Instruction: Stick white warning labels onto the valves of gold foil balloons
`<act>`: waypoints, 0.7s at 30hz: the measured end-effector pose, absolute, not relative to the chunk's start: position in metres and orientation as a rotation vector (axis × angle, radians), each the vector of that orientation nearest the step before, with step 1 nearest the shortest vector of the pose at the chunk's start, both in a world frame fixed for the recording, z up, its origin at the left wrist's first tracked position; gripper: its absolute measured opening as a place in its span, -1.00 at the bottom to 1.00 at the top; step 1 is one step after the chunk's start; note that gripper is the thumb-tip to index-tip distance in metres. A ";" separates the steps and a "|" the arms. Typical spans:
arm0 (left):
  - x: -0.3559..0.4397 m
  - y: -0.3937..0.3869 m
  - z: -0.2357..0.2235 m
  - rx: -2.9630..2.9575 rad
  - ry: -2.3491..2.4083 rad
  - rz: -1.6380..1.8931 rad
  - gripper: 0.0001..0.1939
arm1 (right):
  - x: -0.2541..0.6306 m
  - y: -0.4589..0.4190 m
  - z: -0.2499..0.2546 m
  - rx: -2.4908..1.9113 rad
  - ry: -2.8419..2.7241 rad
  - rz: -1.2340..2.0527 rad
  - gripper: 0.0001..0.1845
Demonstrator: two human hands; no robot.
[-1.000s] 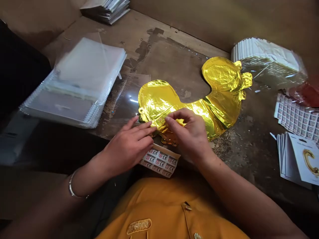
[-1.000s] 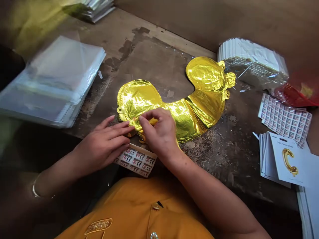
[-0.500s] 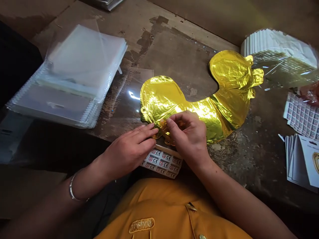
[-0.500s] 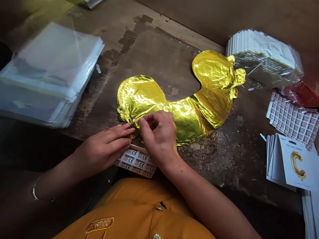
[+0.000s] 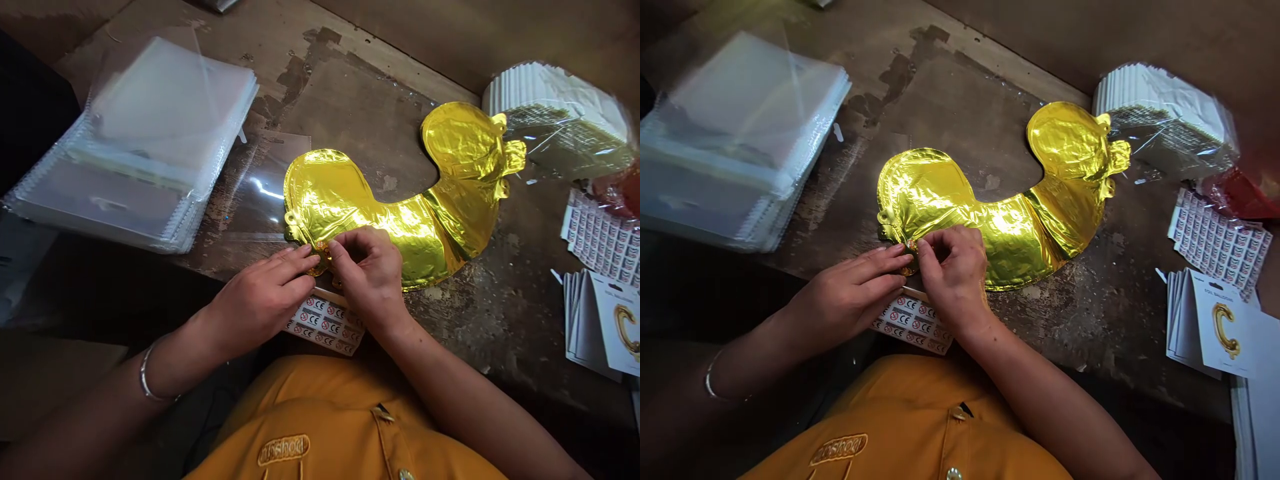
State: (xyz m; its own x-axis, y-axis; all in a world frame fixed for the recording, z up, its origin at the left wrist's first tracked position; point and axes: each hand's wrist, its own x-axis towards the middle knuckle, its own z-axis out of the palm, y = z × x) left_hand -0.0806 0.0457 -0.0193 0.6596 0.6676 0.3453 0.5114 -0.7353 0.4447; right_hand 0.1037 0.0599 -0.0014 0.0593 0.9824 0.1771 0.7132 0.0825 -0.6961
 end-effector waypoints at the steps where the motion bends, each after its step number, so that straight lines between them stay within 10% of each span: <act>1: -0.080 0.046 -0.020 2.576 0.940 0.713 -0.79 | 0.104 0.060 -0.002 -1.691 -1.714 0.524 -0.85; 21: -0.080 0.044 -0.020 2.637 0.954 0.675 -0.80 | 0.100 0.061 -0.005 -1.737 -1.789 0.381 -0.85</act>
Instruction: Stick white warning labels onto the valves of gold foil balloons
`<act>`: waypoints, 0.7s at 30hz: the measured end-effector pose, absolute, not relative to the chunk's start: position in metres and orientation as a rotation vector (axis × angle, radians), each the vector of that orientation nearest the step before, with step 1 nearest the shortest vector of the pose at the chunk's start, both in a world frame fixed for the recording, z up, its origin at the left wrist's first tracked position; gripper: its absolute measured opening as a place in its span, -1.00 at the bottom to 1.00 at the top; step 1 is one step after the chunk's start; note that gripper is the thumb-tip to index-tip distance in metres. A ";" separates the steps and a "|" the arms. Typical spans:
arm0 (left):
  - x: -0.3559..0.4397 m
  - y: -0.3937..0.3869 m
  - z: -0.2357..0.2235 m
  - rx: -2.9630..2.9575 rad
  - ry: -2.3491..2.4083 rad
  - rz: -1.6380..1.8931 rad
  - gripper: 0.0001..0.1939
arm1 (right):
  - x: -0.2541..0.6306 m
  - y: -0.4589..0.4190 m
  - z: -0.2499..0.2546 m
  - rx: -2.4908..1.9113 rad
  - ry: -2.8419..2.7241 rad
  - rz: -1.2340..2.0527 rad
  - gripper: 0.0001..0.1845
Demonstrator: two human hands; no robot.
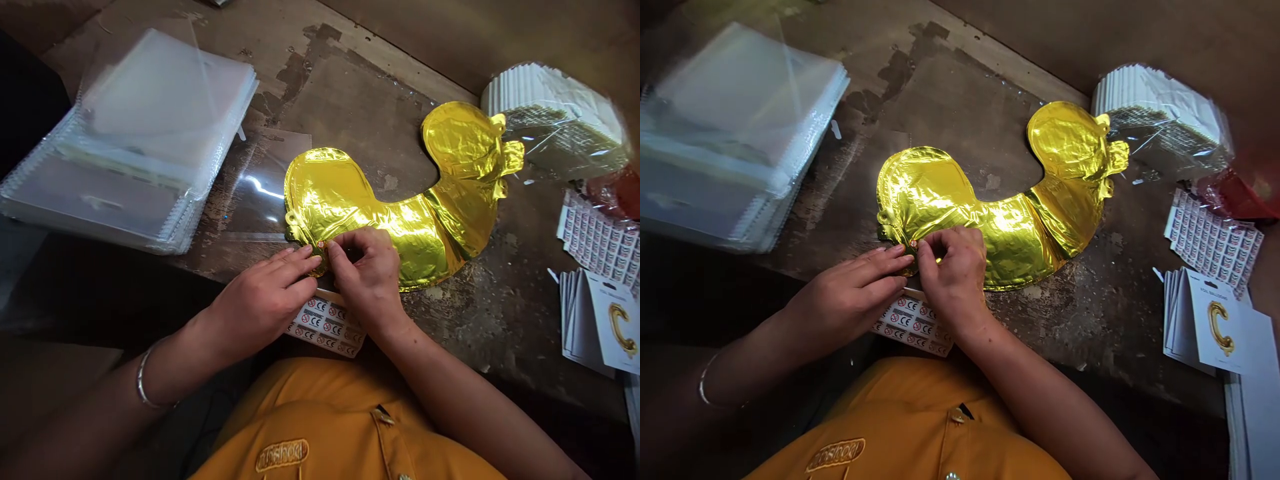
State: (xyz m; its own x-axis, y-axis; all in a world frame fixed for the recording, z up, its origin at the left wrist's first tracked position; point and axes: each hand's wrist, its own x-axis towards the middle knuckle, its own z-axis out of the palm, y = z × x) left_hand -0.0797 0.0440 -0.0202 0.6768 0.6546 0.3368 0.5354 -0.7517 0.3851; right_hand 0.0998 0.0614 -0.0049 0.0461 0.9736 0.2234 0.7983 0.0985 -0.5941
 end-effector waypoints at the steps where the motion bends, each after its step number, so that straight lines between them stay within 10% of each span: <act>1: -0.079 0.044 -0.020 2.639 0.953 0.678 -0.80 | 0.100 0.061 -0.005 -1.742 -1.795 0.372 -0.85; 21: -0.079 0.040 -0.019 2.409 0.997 0.788 -0.86 | 0.127 0.049 0.010 -1.257 -2.503 0.078 -0.75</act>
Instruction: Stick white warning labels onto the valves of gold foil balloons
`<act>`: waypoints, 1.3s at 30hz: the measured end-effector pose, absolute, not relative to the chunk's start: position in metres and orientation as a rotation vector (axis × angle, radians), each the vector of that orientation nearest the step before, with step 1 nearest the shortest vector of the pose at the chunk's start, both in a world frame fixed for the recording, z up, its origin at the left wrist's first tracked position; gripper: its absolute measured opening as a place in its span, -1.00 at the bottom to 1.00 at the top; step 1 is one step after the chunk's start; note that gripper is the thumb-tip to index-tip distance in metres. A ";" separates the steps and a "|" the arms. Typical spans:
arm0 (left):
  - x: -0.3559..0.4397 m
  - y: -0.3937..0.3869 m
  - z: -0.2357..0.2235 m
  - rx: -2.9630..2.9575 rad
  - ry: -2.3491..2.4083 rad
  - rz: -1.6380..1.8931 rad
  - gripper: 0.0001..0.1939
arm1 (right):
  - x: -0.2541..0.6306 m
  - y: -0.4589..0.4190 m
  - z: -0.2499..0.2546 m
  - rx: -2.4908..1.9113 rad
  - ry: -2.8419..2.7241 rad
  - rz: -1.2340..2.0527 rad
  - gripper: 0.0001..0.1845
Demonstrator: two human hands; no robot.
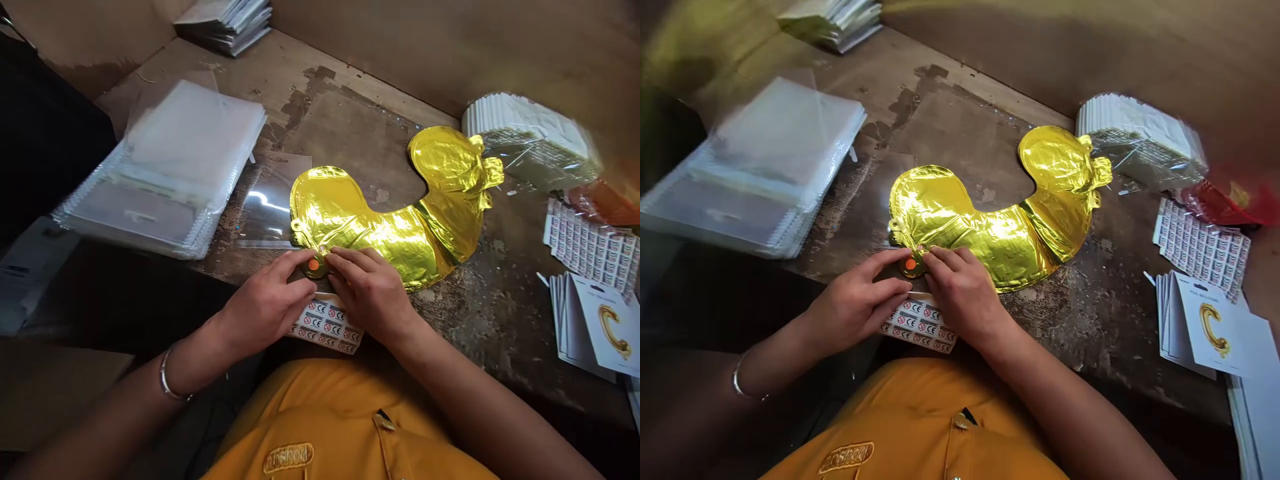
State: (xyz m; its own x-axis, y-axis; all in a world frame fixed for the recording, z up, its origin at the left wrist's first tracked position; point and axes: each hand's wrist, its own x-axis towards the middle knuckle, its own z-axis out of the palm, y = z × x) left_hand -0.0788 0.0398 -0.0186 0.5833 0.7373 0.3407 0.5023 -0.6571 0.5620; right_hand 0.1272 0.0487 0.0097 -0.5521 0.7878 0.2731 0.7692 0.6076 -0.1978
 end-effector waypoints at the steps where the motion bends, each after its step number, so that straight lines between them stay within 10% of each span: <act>1: -0.079 0.038 -0.017 2.373 1.019 0.779 -0.87 | 0.126 0.048 0.010 -1.276 -2.526 0.050 -0.73; 9: -0.081 0.036 -0.016 2.296 1.042 0.771 -0.87 | 0.125 0.054 0.005 -1.170 -2.694 -0.145 -0.74; 17: -0.083 0.040 -0.013 2.265 1.059 0.694 -0.83 | 0.133 0.073 0.009 -1.527 -2.220 0.506 -0.88; 26: -0.081 0.043 0.006 2.460 1.096 0.659 -0.84 | 0.137 0.092 0.012 -1.599 -1.992 0.991 -0.53; 34: -0.065 0.061 0.013 2.727 0.793 0.470 -0.87 | 0.138 0.101 0.012 -1.584 -1.871 1.222 -0.81; 39: -0.061 0.067 0.004 2.683 0.785 0.472 -0.76 | 0.136 0.090 0.015 -1.617 -1.689 0.889 -0.79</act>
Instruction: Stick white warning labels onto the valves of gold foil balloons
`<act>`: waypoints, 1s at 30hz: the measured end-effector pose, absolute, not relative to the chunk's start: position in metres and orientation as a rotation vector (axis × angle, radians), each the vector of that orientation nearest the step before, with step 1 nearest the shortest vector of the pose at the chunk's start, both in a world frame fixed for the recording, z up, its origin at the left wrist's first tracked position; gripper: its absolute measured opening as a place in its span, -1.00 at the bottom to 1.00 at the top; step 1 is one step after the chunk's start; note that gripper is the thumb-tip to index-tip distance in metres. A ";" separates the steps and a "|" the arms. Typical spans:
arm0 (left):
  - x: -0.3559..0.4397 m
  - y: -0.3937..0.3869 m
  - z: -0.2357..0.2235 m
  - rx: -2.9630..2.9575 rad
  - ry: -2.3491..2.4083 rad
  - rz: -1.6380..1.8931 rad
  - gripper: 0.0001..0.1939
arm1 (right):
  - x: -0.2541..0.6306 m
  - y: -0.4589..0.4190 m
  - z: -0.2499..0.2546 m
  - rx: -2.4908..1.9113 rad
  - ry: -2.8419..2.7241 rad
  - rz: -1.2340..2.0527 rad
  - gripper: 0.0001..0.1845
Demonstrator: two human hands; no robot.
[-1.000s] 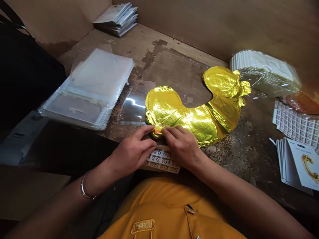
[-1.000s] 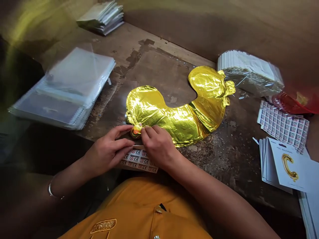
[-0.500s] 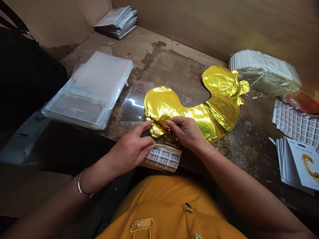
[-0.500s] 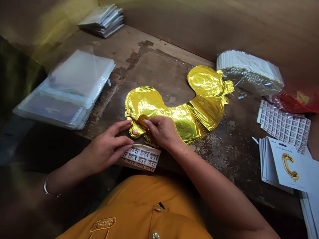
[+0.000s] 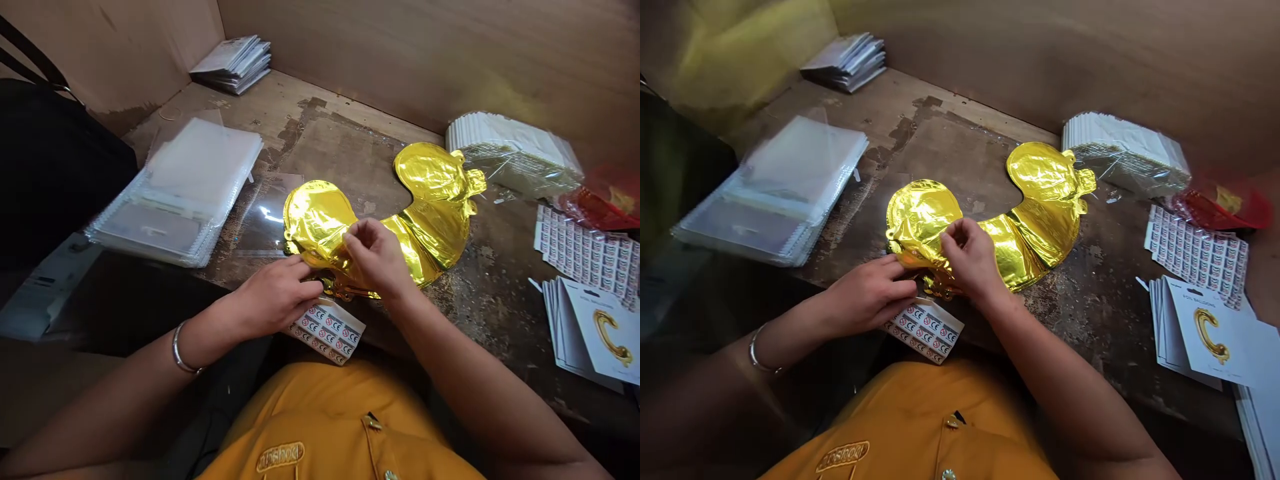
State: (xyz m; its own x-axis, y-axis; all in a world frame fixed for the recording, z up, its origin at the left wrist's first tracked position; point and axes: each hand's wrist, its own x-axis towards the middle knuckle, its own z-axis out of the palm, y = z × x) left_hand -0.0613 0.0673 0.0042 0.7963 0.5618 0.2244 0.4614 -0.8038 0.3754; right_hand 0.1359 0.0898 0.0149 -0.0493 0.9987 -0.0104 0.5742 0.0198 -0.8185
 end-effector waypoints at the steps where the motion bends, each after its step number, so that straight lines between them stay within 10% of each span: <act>1: -0.061 0.067 0.004 2.691 0.781 0.460 -0.74 | 0.134 0.084 0.015 -1.614 -1.785 0.721 -0.75; 5: -0.060 0.067 0.006 2.711 0.764 0.469 -0.74 | 0.126 0.063 0.016 -1.534 -2.312 0.331 -0.56; 15: -0.062 0.068 0.005 2.672 0.768 0.454 -0.80 | 0.148 0.081 0.037 -1.737 -1.918 0.703 -0.83; 22: -0.060 0.068 0.008 2.638 0.775 0.421 -0.79 | 0.151 0.067 0.030 -1.613 -2.303 0.298 -0.78; 30: -0.065 0.069 -0.001 2.624 0.744 0.444 -0.82 | 0.262 0.147 0.047 -1.820 -1.550 0.656 -0.89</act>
State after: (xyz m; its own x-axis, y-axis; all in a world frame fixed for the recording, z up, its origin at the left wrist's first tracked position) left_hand -0.0648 0.0695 -0.0007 0.8104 0.5526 0.1948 0.4341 -0.7895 0.4338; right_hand 0.2619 0.1465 0.0465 0.1757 0.9837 0.0376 0.6582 -0.0890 -0.7476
